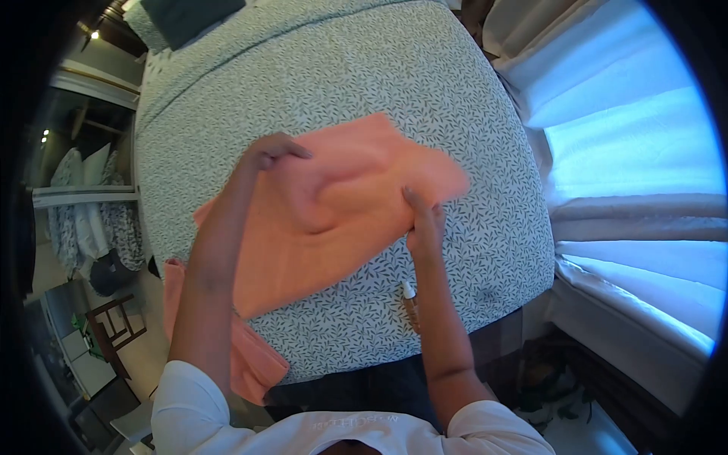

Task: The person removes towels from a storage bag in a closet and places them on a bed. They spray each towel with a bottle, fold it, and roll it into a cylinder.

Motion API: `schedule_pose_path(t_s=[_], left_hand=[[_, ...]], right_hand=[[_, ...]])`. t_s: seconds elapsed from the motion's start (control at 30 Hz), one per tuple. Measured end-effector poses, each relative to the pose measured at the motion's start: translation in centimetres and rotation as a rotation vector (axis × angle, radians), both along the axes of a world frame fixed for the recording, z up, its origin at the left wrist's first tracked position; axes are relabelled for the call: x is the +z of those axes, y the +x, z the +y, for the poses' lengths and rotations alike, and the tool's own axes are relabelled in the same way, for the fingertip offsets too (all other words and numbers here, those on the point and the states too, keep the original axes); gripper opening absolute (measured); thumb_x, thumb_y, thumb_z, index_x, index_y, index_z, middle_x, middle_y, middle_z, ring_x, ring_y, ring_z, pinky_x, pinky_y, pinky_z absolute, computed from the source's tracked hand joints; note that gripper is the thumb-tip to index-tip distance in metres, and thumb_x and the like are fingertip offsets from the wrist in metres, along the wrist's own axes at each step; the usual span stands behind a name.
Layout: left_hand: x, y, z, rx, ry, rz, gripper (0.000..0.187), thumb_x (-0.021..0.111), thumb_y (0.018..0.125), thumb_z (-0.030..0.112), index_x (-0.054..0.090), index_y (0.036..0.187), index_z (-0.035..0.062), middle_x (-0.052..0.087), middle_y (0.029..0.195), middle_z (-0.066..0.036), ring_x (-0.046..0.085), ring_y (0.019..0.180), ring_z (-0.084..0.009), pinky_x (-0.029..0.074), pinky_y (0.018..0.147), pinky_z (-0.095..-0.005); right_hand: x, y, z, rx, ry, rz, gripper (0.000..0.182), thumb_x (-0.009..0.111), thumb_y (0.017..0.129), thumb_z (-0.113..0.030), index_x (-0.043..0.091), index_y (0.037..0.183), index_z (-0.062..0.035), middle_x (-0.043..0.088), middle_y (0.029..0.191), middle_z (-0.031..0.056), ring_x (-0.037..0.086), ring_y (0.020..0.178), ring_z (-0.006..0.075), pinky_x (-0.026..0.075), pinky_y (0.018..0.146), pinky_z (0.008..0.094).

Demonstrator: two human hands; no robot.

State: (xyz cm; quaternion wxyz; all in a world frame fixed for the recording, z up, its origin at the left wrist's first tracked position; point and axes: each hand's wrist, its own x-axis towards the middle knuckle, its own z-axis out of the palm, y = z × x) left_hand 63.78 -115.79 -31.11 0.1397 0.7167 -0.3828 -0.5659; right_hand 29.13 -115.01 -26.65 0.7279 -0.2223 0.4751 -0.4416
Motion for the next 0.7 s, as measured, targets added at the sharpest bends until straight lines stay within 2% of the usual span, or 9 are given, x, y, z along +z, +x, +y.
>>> schedule_pose_path(t_s=[0.13,0.23,0.27,0.37,0.47,0.5,0.57,0.67,0.7], left_hand=[[15.1,11.1,6.5,0.505,-0.384,0.367,0.038,0.070,0.076,0.023,0.063,0.104,-0.0016,0.063,0.103,-0.008,0.058,0.097,-0.0161,0.045,0.089,-0.0293],[26.9,15.1,9.4,0.260,-0.793,0.154,0.043,0.064,0.084,0.022,0.053,0.119,-0.0008,0.059,0.114,-0.007,0.055,0.105,-0.0144,0.040,0.095,-0.0298],[29.3,17.1,10.5,0.273,-0.873,0.269,0.042,0.063,0.085,0.020,0.052,0.120,-0.0005,0.058,0.115,-0.006,0.054,0.106,-0.0142,0.040,0.096,-0.0290],[35.0,18.8,13.6,0.394,-1.030,0.368,0.041,0.059,0.086,0.020,0.051,0.120,-0.0018,0.057,0.116,-0.007,0.053,0.108,-0.0152,0.040,0.095,-0.0309],[36.6,18.7,16.9,0.422,-1.119,0.371,0.040,0.058,0.087,0.022,0.052,0.119,-0.0015,0.058,0.116,-0.006,0.053,0.109,-0.0158,0.039,0.096,-0.0330],[36.4,16.2,17.6,0.414,-1.172,0.359,0.040,0.060,0.086,0.019,0.052,0.119,-0.0015,0.058,0.116,-0.007,0.053,0.108,-0.0149,0.040,0.095,-0.0308],[35.4,11.1,19.1,0.440,-1.203,0.327,0.040,0.062,0.084,0.017,0.053,0.118,-0.0012,0.059,0.113,-0.008,0.055,0.103,-0.0137,0.043,0.090,-0.0286],[29.6,6.7,22.7,0.452,-1.078,0.039,0.052,0.069,0.077,0.033,0.057,0.113,-0.0025,0.063,0.104,-0.009,0.059,0.096,-0.0146,0.044,0.086,-0.0283],[27.0,4.8,24.3,0.519,-0.982,-0.146,0.052,0.070,0.075,0.037,0.061,0.108,-0.0026,0.065,0.097,-0.009,0.061,0.089,-0.0142,0.046,0.080,-0.0278]], right_hand=[[13.7,4.9,-3.8,0.239,-0.283,0.010,0.044,0.069,0.078,-0.019,0.055,0.110,0.0077,0.059,0.107,0.0130,0.056,0.099,0.0205,0.045,0.087,0.0292],[22.4,9.4,-7.0,0.328,-0.598,0.079,0.040,0.064,0.082,-0.027,0.058,0.108,0.0035,0.061,0.098,0.0079,0.054,0.092,0.0123,0.044,0.079,0.0264],[23.5,10.1,-9.6,0.327,-1.217,0.495,0.037,0.063,0.082,-0.025,0.059,0.106,0.0030,0.061,0.098,0.0073,0.056,0.090,0.0140,0.044,0.077,0.0269],[35.4,14.5,-5.9,0.231,-0.669,-0.128,0.026,0.058,0.077,-0.004,0.062,0.103,-0.0070,0.065,0.089,0.0136,0.063,0.083,0.0200,0.049,0.070,0.0334],[36.9,13.8,-3.8,0.352,-0.964,-0.192,0.027,0.053,0.078,-0.003,0.057,0.105,-0.0072,0.062,0.093,0.0153,0.062,0.083,0.0270,0.047,0.070,0.0357],[32.9,13.2,-9.5,0.323,-0.979,-0.267,0.038,0.069,0.076,-0.012,0.054,0.108,0.0030,0.060,0.101,0.0145,0.059,0.093,0.0191,0.048,0.075,0.0315],[30.6,12.0,-6.0,0.210,-1.546,0.318,0.036,0.064,0.075,-0.007,0.062,0.110,-0.0139,0.064,0.094,0.0162,0.062,0.085,0.0288,0.049,0.077,0.0352],[24.9,8.3,0.6,0.394,-0.942,0.225,0.044,0.068,0.077,-0.025,0.059,0.101,0.0106,0.065,0.096,0.0134,0.061,0.089,0.0176,0.048,0.079,0.0311],[20.9,6.5,1.8,0.435,-0.976,0.238,0.052,0.069,0.076,-0.012,0.046,0.119,0.0068,0.054,0.110,0.0133,0.057,0.097,0.0208,0.051,0.077,0.0277]])
